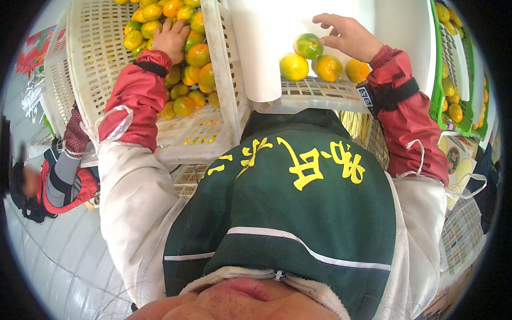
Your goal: The person applies small round stickers to individual oranges in a white tray, then places a larger branded sticker on a clear plastic lid and seals the tray. They then line an empty white crate with a foam sheet and begin placing oranges into the crate one by one.
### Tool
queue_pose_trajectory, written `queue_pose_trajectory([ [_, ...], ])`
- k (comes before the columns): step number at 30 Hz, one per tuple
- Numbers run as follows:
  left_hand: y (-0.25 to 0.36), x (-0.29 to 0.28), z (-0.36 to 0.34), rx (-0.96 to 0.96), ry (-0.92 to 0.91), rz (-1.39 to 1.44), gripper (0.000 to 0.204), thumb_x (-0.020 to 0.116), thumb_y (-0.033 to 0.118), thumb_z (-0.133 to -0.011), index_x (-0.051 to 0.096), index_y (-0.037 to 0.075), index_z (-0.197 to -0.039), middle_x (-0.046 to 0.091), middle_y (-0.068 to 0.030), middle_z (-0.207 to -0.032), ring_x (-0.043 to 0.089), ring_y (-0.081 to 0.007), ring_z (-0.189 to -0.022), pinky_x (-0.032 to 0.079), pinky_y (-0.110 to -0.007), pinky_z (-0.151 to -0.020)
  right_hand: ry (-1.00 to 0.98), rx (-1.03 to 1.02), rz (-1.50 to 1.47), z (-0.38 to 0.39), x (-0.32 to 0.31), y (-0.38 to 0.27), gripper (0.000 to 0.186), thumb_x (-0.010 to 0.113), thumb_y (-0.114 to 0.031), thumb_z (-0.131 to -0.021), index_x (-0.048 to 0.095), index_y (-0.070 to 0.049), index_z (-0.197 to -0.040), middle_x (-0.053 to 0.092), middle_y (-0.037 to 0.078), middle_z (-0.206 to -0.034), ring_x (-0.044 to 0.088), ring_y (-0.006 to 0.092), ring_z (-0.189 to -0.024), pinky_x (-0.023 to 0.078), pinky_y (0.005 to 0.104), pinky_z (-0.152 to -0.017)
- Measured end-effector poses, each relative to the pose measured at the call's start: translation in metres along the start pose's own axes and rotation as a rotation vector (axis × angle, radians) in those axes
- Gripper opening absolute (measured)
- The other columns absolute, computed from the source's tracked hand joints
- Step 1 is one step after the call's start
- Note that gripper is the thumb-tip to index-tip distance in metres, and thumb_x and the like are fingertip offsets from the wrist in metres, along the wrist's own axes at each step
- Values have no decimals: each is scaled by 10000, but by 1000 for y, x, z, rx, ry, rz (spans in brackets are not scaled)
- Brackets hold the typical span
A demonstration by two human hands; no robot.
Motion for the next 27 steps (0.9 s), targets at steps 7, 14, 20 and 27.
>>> queue_pose_trajectory([
  [7,8,7,-11,-19,-92,-69,639,734,142,-686,490,137,-1277,435,-36,-1401,243,-355,-1398,173,-669,-1073,-42,108,-108,5,1,7,417,640,-152,-883,541,-84,-1282,631,157,-1102,647,265,-901,534,351,-819],
  [14,-35,-69,37,-162,432,281,543,779,319,-663,614,-4,-1068,561,-193,-1191,477,-321,-1230,386,-450,-1016,-33,4,-223,-6,-16,-15,386,618,-133,-895,547,-64,-1268,628,145,-1126,626,251,-1008,523,351,-870],
  [20,-21,-187,71,-196,601,1435,401,544,295,-910,595,-20,-1153,654,-160,-1060,623,-244,-957,477,-354,-845,385,-544,-218,-15,-57,-143,612,672,-61,-790,435,-17,-1353,511,148,-1256,520,253,-1139,434,357,-974],
  [27,65,-230,20,463,750,1113,397,497,243,-952,525,-8,-1258,639,-132,-1128,628,-225,-936,480,-324,-844,732,-910,159,-30,-65,-202,734,743,-21,-685,426,-18,-1348,462,184,-1261,483,354,-1149,409,398,-974],
])
Point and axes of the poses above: each hand's wrist, its own z-axis away from the middle knuckle, its own x-axis out of the palm, y = z × x, the point moved 4 cm from there along -z, towards the middle knuckle
